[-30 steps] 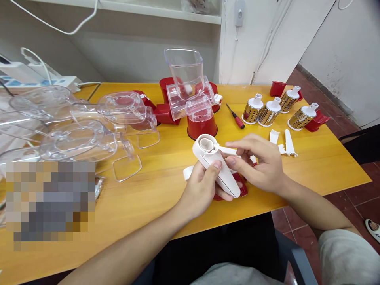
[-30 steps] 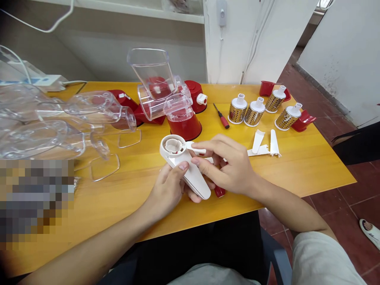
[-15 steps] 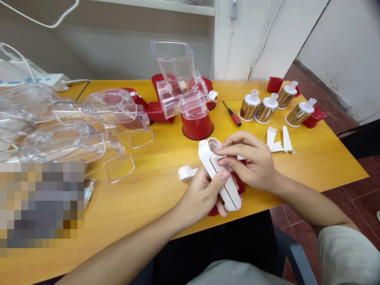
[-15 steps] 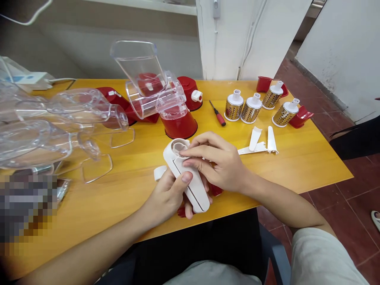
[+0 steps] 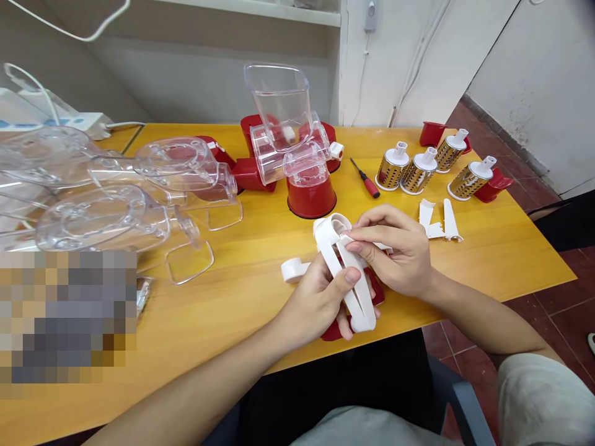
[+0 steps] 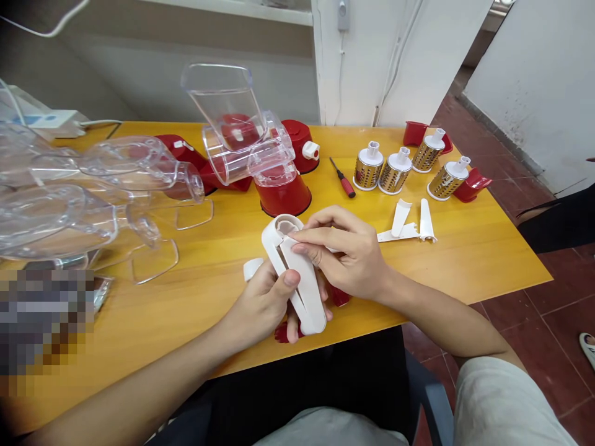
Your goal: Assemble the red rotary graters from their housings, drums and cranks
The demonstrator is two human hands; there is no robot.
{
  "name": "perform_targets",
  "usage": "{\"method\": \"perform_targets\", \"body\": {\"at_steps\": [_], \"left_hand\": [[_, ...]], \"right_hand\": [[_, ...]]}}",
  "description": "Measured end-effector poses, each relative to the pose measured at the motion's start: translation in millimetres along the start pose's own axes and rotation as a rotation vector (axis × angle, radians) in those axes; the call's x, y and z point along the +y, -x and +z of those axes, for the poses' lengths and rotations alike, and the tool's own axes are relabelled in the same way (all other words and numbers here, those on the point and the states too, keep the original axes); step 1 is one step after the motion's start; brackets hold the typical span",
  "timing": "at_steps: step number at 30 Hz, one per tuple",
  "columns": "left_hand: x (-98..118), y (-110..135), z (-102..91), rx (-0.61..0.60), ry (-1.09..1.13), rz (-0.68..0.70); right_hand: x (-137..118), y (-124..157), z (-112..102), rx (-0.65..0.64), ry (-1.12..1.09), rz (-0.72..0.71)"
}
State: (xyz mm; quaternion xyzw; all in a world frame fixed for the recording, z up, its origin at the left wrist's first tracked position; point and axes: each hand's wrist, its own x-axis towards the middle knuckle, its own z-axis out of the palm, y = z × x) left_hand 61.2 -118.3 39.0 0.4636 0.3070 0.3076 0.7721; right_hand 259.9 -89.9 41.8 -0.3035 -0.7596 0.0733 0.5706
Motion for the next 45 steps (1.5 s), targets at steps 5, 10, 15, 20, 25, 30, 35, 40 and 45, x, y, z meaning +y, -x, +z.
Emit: {"method": "perform_targets", "body": {"at_steps": [5, 10, 15, 20, 25, 30, 35, 40, 45], "left_hand": [[-3, 1, -1.8, 0.029, -0.047, -0.009], [9, 3, 2.7, 0.008, -0.088, -0.065], [17, 5, 3.2, 0.037, -0.131, -0.137], [15, 6, 3.9, 0.064, -0.103, -0.175], [11, 5, 0.1, -0.001, -0.051, -0.173], [8, 5, -5.0, -0.005, -0.06, -0.183], [7, 4, -4.5, -0.009, -0.073, -0.185], [5, 4, -4.9, 0.003, -0.083, -0.208], [9, 4, -2.2, 0.021, -0.08, -0.213]], "right_hand": [[2, 0, -2, -0.017, 0.026, -0.04], [2, 1, 0, -0.027, 0.04, 0.008], [-2, 2, 6, -0.035, 0.003, 0.121], [-4, 2, 7, -0.007, -0.028, 0.074], [-4, -1, 6, -0.023, -0.009, 0.052], [-3, -3, 2, -0.056, 0.019, 0.018], [-3, -3, 2, -0.058, 0.032, -0.012], [-3, 1, 5, -0.07, 0.029, -0.004], [-2, 1, 6, -0.076, 0.036, -0.003]]}}
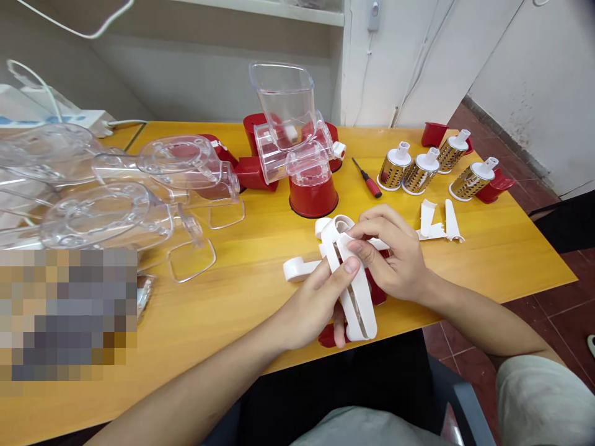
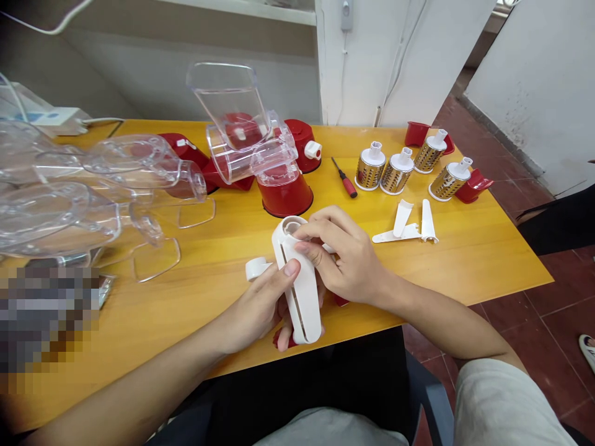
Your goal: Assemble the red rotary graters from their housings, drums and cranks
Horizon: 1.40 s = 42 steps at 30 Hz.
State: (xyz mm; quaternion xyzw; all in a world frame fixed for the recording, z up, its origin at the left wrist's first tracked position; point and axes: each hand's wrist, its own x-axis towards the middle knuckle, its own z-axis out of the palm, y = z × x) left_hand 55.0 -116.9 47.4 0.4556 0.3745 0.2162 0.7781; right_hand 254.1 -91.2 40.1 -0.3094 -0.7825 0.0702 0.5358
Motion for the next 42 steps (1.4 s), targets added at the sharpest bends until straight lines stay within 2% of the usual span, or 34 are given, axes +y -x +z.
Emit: {"method": "perform_targets", "body": {"at_steps": [11, 18, 28, 30, 33, 36, 39, 42], "left_hand": [[-3, -1, 1.2, 0.019, 0.018, -0.015], [7, 3, 5.8, 0.038, -0.012, -0.021], [16, 4, 7.4, 0.083, -0.141, -0.074], [20, 8, 7.7, 0.083, -0.088, -0.062], [23, 12, 5.5, 0.05, -0.029, -0.023], [22, 14, 2.4, 0.019, -0.061, 0.03], [21, 13, 1.3, 0.0, -0.064, 0.077], [22, 12, 1.9, -0.005, -0.064, 0.056]], "right_hand": [[2, 2, 3, 0.003, -0.037, 0.041], [0, 4, 6, 0.081, -0.081, 0.113], [0, 11, 17, 0.129, -0.191, 0.275], [2, 13, 17, 0.102, -0.241, 0.331], [5, 14, 18, 0.032, -0.467, 0.493], [4, 10, 16, -0.18, -0.719, 0.672], [0, 3, 11, -0.397, -0.885, 0.762], [-1, -1, 8, -0.406, -0.963, 0.817]]}}
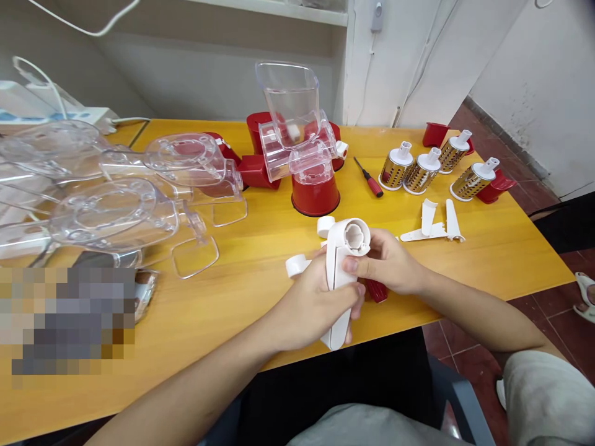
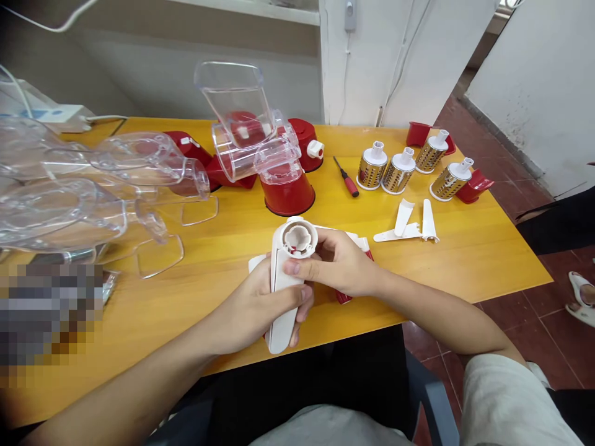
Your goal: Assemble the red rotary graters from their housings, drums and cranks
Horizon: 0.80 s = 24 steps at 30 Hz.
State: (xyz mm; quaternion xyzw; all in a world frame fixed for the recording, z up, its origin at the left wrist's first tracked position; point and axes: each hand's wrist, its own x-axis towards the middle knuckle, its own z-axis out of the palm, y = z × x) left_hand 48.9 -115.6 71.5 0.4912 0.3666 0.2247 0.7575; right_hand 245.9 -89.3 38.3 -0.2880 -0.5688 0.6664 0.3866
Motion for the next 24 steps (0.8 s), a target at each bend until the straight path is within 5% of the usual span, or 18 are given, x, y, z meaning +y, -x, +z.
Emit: {"method": "perform_targets", "body": {"at_steps": [11, 18, 24], "left_hand": [[1, -3, -0.2, -0.005, -0.05, -0.005], [10, 5, -8.6, 0.025, -0.349, 0.236], [4, 5, -11.2, 0.137, -0.557, 0.247]], "right_hand": [[3, 1, -3, 0.06, -0.068, 0.025], [0, -1, -8, 0.369, -0.232, -0.027], [1, -2, -7, 0.221, -0.231, 0.028]]}}
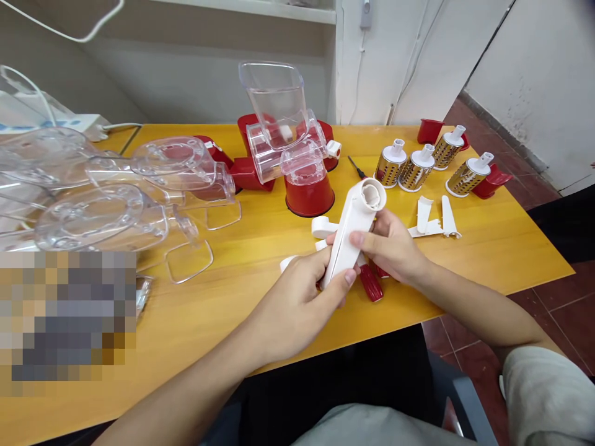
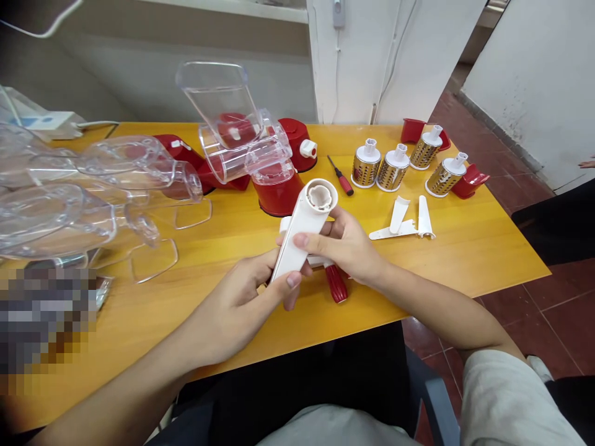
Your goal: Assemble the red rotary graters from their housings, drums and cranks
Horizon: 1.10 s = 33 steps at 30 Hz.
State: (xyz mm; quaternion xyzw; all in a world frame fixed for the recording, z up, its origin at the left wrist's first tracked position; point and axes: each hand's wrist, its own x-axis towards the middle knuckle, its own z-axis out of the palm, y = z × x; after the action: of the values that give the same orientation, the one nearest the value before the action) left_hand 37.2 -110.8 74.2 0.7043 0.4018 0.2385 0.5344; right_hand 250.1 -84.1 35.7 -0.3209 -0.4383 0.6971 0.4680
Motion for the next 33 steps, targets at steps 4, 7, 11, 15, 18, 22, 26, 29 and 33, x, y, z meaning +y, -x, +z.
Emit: {"method": "perform_targets", "body": {"at_steps": [4, 7, 11, 15, 18, 22, 26, 29, 33], "left_hand": [[-7, -3, 3.0, 0.051, -0.052, 0.031], [-9, -5, 4.7, 0.076, -0.114, 0.057], [-7, -6, 6.1, 0.154, -0.176, 0.099], [-4, -7, 4.9, 0.165, -0.188, 0.106], [-3, -7, 3.3, 0.171, -0.243, 0.129], [-3, -5, 4.1, 0.223, -0.357, 0.161], [-5, -6, 7.0, 0.25, -0.407, 0.183], [-7, -8, 8.2, 0.283, -0.429, 0.215], [-8, -11, 7.2, 0.327, -0.429, 0.259]], "right_hand": [[1, 0, -1, -0.013, 0.011, -0.005], [1, 1, -1, 0.008, -0.006, -0.02], [0, 2, -1, 0.0, -0.001, -0.011], [0, 1, -2, -0.025, 0.006, -0.004], [2, 0, -2, 0.005, -0.017, -0.014], [6, 1, -2, 0.01, 0.017, -0.048], [9, 3, -2, 0.023, 0.027, -0.078], [10, 2, -3, 0.031, 0.016, -0.091], [9, 2, -2, 0.016, 0.019, -0.08]]}}
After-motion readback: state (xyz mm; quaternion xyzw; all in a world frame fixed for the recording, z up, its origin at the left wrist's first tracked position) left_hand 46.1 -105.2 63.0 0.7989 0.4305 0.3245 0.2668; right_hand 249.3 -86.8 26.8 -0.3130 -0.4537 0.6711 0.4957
